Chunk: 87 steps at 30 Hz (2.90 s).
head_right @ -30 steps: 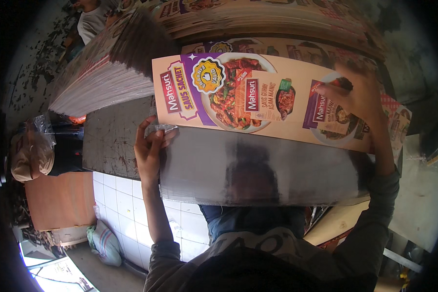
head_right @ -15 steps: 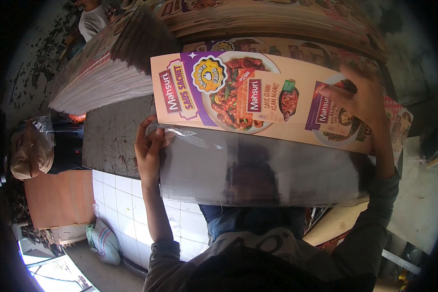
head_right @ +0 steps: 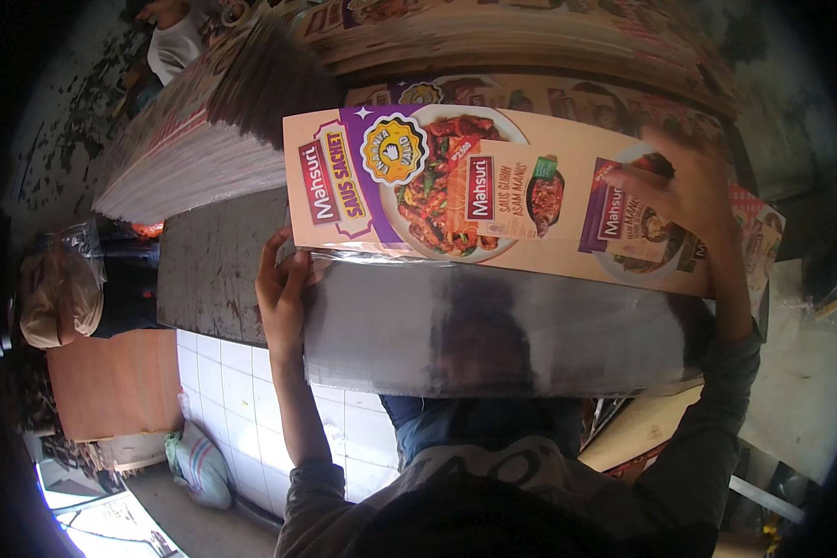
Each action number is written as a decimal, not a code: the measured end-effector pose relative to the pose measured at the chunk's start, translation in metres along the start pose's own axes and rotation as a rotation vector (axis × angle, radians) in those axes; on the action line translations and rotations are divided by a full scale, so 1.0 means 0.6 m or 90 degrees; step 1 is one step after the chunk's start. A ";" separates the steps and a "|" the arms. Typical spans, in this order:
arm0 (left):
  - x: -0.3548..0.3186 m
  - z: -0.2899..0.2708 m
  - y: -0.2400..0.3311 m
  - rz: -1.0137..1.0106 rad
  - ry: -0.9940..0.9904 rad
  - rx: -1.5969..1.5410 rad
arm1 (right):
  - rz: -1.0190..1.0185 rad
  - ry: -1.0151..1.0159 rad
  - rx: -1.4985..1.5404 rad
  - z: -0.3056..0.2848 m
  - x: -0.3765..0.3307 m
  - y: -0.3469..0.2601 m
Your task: The person repeatedly inserts printed cards into clear plastic sleeves by hand.
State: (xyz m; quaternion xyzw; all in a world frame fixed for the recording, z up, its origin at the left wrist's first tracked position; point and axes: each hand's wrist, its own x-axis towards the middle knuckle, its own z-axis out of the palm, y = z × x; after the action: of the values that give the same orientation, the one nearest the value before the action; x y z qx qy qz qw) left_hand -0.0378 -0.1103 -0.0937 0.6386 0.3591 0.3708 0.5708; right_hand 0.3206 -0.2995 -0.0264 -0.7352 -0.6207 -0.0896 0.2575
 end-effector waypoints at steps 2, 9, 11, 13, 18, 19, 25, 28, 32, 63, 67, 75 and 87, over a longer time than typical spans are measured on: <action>-0.002 -0.001 0.003 -0.019 0.012 0.038 | -0.040 -0.001 0.017 0.000 0.002 0.002; -0.003 0.003 -0.005 -0.006 0.014 -0.009 | 0.018 -0.099 -0.022 0.007 -0.002 0.012; -0.005 -0.003 -0.009 -0.001 0.002 -0.030 | 0.013 -0.099 -0.012 0.016 -0.003 0.020; -0.004 -0.005 -0.012 0.013 -0.004 -0.030 | 0.008 -0.100 -0.001 0.020 -0.002 0.027; -0.005 -0.008 -0.010 0.026 0.001 0.010 | -0.011 -0.107 0.010 0.024 0.005 0.024; -0.005 -0.002 -0.007 0.025 0.002 0.004 | -0.012 -0.109 0.009 0.025 0.003 0.028; -0.004 0.005 -0.002 0.011 0.012 -0.023 | 0.057 -0.131 0.026 0.021 0.000 0.033; -0.004 0.004 0.000 0.010 0.013 -0.043 | 0.039 -0.114 0.024 0.014 0.003 0.022; -0.002 -0.007 -0.012 0.013 0.008 0.007 | 0.055 -0.094 0.046 0.013 -0.003 0.018; 0.001 -0.005 -0.016 0.023 0.003 -0.018 | 0.056 -0.162 0.025 0.023 0.000 0.031; 0.001 -0.009 -0.021 0.040 -0.007 -0.015 | 0.059 -0.160 0.033 0.023 0.001 0.032; -0.001 -0.010 -0.021 0.039 -0.002 -0.016 | 0.021 -0.129 -0.002 0.016 0.003 0.031; 0.002 -0.006 -0.020 0.010 0.014 -0.041 | -0.005 -0.030 0.021 0.018 0.001 0.023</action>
State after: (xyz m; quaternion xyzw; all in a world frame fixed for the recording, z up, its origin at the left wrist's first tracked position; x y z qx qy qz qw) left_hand -0.0411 -0.1065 -0.1053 0.6187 0.3483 0.3938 0.5838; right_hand 0.3317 -0.2952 -0.0389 -0.7303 -0.6308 -0.0633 0.2546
